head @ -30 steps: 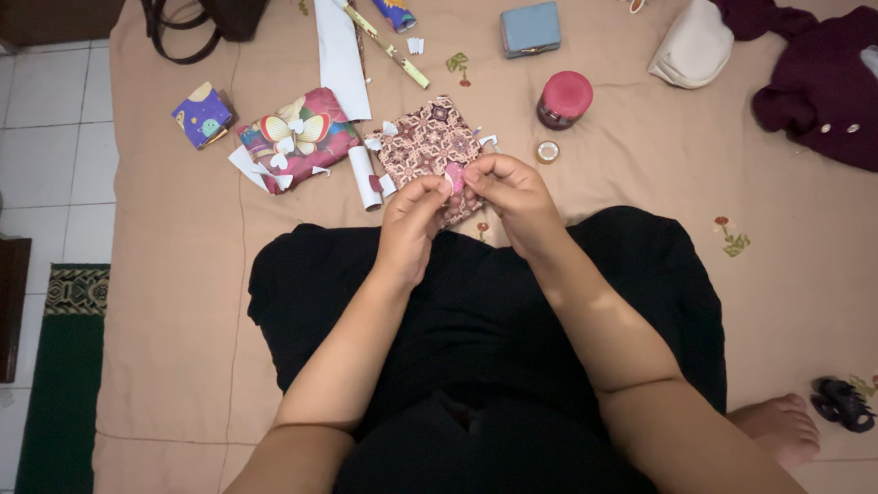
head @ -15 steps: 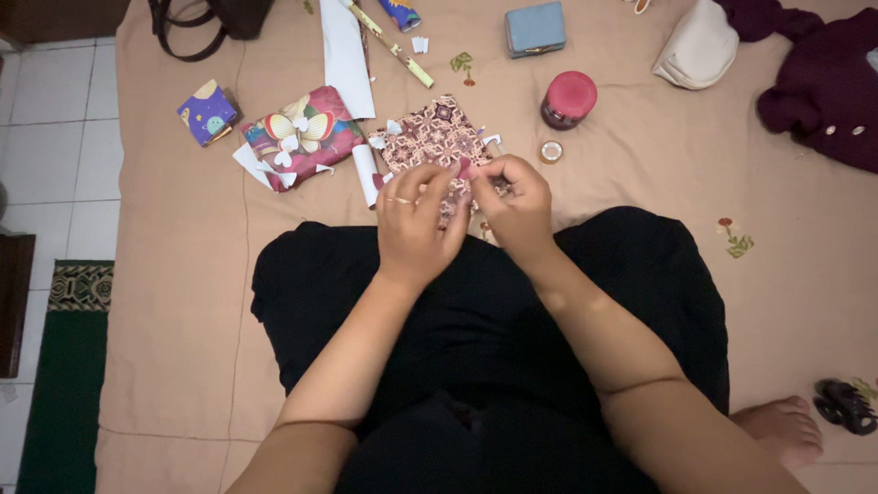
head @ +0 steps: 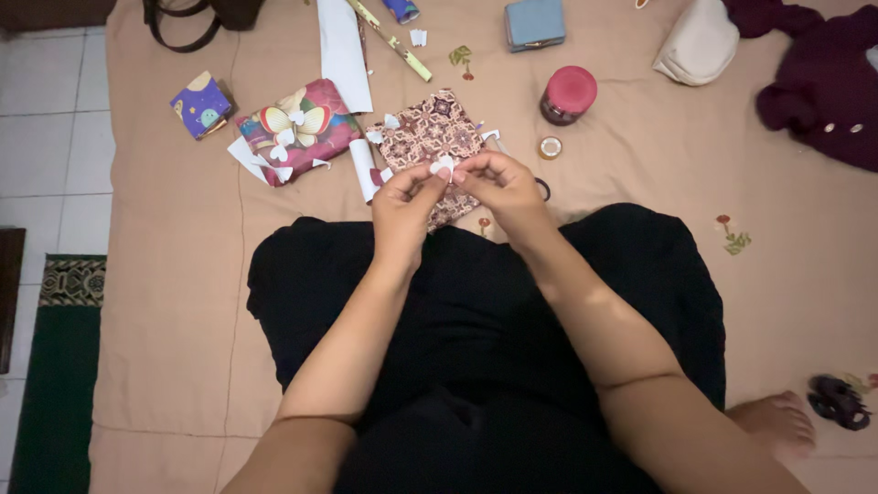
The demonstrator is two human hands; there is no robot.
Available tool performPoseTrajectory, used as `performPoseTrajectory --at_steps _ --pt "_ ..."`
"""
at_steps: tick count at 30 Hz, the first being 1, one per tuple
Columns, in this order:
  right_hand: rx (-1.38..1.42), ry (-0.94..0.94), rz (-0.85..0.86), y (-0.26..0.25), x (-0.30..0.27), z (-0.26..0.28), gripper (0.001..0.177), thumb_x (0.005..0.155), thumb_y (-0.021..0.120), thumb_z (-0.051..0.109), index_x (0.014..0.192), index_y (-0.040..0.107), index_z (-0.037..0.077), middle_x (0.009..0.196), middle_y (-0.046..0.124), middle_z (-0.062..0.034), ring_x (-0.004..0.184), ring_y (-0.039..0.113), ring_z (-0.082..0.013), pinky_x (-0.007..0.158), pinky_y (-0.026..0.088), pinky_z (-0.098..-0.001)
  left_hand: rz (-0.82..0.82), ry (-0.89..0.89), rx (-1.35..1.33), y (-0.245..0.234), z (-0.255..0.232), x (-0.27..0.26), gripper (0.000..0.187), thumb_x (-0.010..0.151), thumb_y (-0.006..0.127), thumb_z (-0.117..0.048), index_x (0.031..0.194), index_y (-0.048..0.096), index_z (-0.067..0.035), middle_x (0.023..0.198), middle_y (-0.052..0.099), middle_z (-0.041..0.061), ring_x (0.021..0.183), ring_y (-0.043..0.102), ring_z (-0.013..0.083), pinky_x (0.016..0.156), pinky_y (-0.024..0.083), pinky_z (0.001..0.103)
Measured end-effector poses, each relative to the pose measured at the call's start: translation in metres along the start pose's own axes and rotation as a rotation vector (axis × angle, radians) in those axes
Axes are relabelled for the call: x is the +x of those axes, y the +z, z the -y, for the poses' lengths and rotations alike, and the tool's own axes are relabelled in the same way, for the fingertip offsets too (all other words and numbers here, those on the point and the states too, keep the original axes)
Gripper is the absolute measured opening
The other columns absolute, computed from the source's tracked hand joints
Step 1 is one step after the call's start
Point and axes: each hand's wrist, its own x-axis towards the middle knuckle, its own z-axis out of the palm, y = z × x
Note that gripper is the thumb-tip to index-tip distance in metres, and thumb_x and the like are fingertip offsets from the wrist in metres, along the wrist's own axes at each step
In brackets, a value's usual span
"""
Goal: The person sits on the floor and decorates a wrapped gift by cutting small white paper pieces with scissors and sticking them onto the patterned wrapping paper. They repeatedly cut, pick up, and place the paper pieces on the gift.
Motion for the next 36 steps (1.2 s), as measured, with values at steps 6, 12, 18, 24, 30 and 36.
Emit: performPoseTrajectory --at_steps 6,12,18,24,30,36 --pt "-0.114 0.211 -0.129 0.004 0.005 -0.014 0.017 0.093 0.073 0.017 0.103 0.071 0.004 0.091 0.073 -0.0007 0.075 0.061 -0.0039 0.05 0.039 -0.0179 -0.034 -0.117 0.005 -0.014 0.026 0.017 0.02 0.097 0.067 -0.016 0.101 0.076 0.002 0.085 0.072 0.002 0.077 0.063 0.0066 0.071 0.049 0.02" --pt "-0.245 0.235 -0.174 -0.025 0.017 -0.061 0.015 0.094 0.074 0.018 0.101 0.072 0.005 0.089 0.071 -0.0003 0.069 0.056 -0.0067 0.054 0.042 -0.0219 0.0 -0.112 0.148 -0.022 0.065 0.033 0.017 0.097 0.069 -0.014 0.099 0.076 0.002 0.079 0.069 0.0 0.07 0.058 0.0056 0.062 0.043 0.02" --pt "-0.807 -0.276 -0.33 -0.148 0.064 -0.073 0.008 0.095 0.073 0.01 0.101 0.075 0.005 0.093 0.072 -0.0058 0.081 0.065 -0.0145 0.073 0.054 -0.0296 -0.094 -0.14 0.436 -0.053 0.131 0.076 0.017 0.091 0.073 -0.017 0.097 0.074 -0.001 0.071 0.066 0.004 0.06 0.056 0.0117 0.054 0.042 0.027" --pt "-1.129 -0.232 -0.582 -0.233 0.074 -0.069 0.013 0.087 0.078 0.011 0.099 0.075 0.005 0.094 0.071 -0.0118 0.083 0.066 -0.0253 0.078 0.055 -0.0372 -0.155 0.048 0.844 -0.075 0.166 0.095 0.022 0.081 0.076 -0.021 0.094 0.074 -0.004 0.074 0.072 0.01 0.068 0.07 0.0243 0.066 0.054 0.037" --pt "-1.462 -0.34 -0.514 -0.225 0.08 -0.092 0.034 0.075 0.082 0.013 0.108 0.073 0.01 0.116 0.066 -0.0106 0.111 0.059 -0.0351 0.095 0.048 -0.0459 -0.155 -0.078 1.146 -0.063 0.144 0.086 0.023 0.084 0.075 -0.027 0.099 0.075 -0.009 0.093 0.071 0.015 0.085 0.07 0.0338 0.076 0.054 0.045" --pt "-1.576 -0.332 -0.411 -0.209 0.094 -0.092 0.047 0.072 0.087 0.024 0.114 0.069 0.014 0.122 0.06 -0.0087 0.121 0.051 -0.0342 0.099 0.037 -0.0523 -0.286 -0.09 1.149 -0.052 0.126 0.085 0.044 0.075 0.082 -0.024 0.113 0.062 -0.012 0.115 0.063 0.012 0.103 0.064 0.0352 0.086 0.052 0.047"
